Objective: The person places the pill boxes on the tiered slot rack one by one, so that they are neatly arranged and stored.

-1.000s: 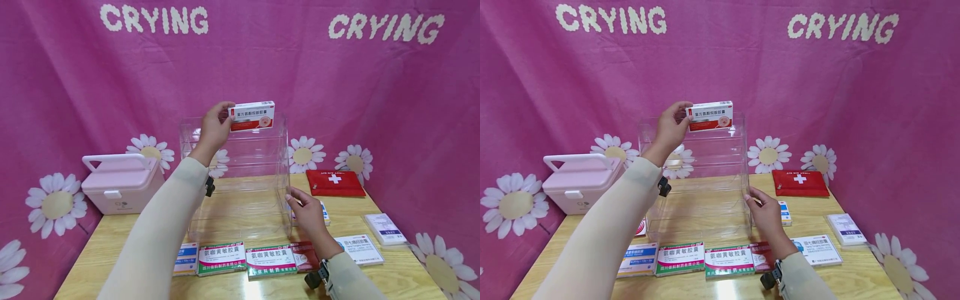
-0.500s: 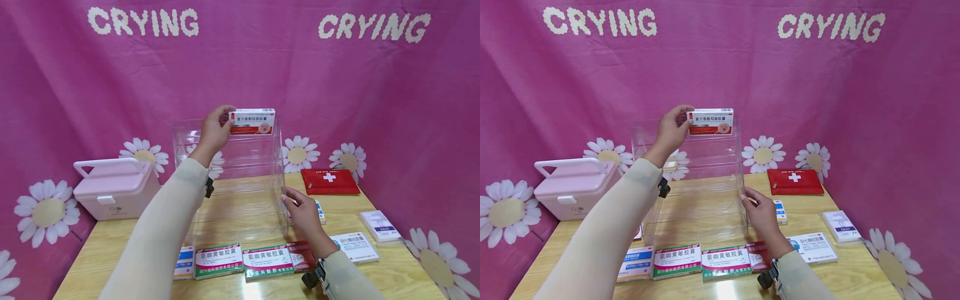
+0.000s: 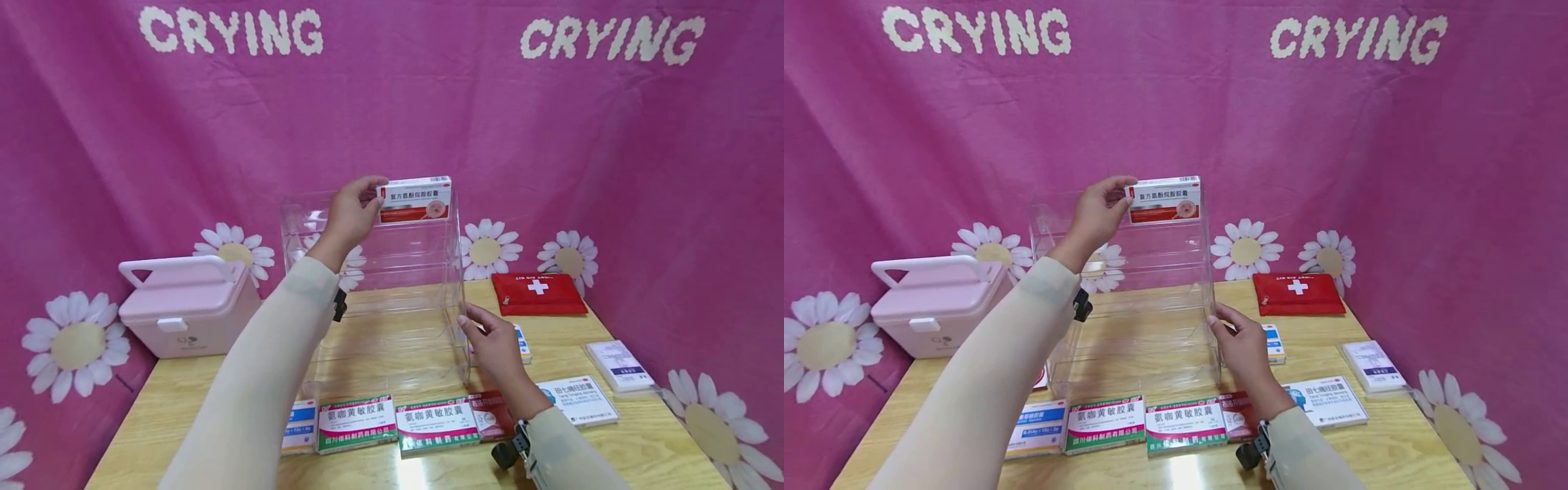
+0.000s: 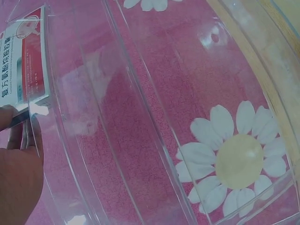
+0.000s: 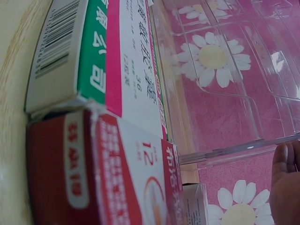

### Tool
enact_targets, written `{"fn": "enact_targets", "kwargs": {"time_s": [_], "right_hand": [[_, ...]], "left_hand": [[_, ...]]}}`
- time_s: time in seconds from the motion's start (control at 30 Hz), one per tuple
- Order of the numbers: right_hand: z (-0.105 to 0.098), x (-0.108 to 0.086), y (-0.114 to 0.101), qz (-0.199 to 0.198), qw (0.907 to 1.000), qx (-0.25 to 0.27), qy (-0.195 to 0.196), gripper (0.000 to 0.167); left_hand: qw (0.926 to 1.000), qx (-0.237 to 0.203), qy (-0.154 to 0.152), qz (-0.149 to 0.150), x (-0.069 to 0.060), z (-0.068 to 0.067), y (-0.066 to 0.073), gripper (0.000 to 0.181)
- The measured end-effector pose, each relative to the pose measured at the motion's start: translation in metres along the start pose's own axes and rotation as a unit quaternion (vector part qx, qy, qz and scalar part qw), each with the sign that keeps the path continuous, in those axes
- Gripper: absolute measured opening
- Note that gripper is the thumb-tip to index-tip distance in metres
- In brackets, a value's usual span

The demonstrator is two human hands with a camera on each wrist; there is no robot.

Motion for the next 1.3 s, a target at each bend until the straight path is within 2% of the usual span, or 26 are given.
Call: {"fn": "enact_targets", "kwargs": {"time_s": [0.13, 0.23, 0.43, 0.53, 0.63, 0.7, 0.8, 0.87, 0.97, 1.07, 1.13, 1.2, 1.3], "right_hand": [[0.0, 0.0, 0.0, 0.001, 1.0, 0.001, -0.005, 0.044], [0.0, -0.001, -0.001, 0.001, 1.0, 0.001, -0.007, 0.044], [0.0, 0.0, 0.001, -0.003, 1.0, -0.002, -0.009, 0.044], [0.0, 0.001, 0.002, -0.003, 0.9999, -0.003, -0.01, 0.045], [0.0, 0.001, 0.001, -0.004, 0.9999, -0.004, -0.011, 0.045], [-0.001, 0.001, 0.001, -0.001, 0.9999, -0.005, -0.013, 0.045], [-0.002, 0.0, 0.0, 0.006, 0.9999, -0.008, -0.014, 0.046], [-0.002, 0.001, 0.0, 0.01, 0.9998, -0.009, -0.015, 0.047], [0.0, 0.002, -0.001, 0.009, 0.9998, -0.009, -0.015, 0.048], [0.001, 0.001, 0.0, 0.009, 0.9998, -0.009, -0.018, 0.048], [0.001, 0.001, 0.0, 0.009, 0.9998, -0.005, -0.019, 0.048], [0.0, 0.001, 0.001, 0.012, 0.9997, -0.006, -0.019, 0.048], [-0.001, 0.002, 0.001, 0.012, 0.9998, -0.005, -0.015, 0.048]], "left_hand": [[0.9996, 0.017, 0.013, 0.02, 0.001, -0.001, 0.001, 0.04], [0.9988, -0.005, 0.033, 0.036, -0.002, -0.002, 0.001, 0.047], [0.9951, -0.028, 0.076, 0.056, -0.019, -0.017, -0.001, 0.045], [0.994, -0.045, 0.077, 0.064, -0.035, -0.031, 0.0, 0.039], [0.9917, -0.085, 0.062, 0.073, -0.054, -0.051, 0.001, 0.038], [0.9911, -0.099, 0.052, 0.072, -0.069, -0.066, 0.0, 0.038], [0.9924, -0.099, 0.049, 0.055, -0.095, -0.088, -0.008, 0.035], [0.9928, -0.095, 0.061, 0.04, -0.116, -0.104, -0.018, 0.03], [0.9886, -0.122, 0.087, 0.02, -0.148, -0.13, -0.04, 0.025], [0.9879, -0.126, 0.088, -0.02, -0.18, -0.159, -0.067, 0.025], [0.9935, -0.081, 0.055, -0.057, -0.199, -0.176, -0.09, 0.026], [0.9957, -0.018, 0.005, -0.09, -0.215, -0.188, -0.113, 0.029], [0.9875, 0.069, -0.063, -0.127, -0.233, -0.2, -0.149, 0.032]]}}
Point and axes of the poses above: each hand's wrist, its own x-axis towards the middle knuckle, its own z-axis out of the palm, y = z × x, the point moved 5 cm from there along x, towards the middle knuckle, and after that the axes turned 12 degrees about -x, right-handed, at the moved point
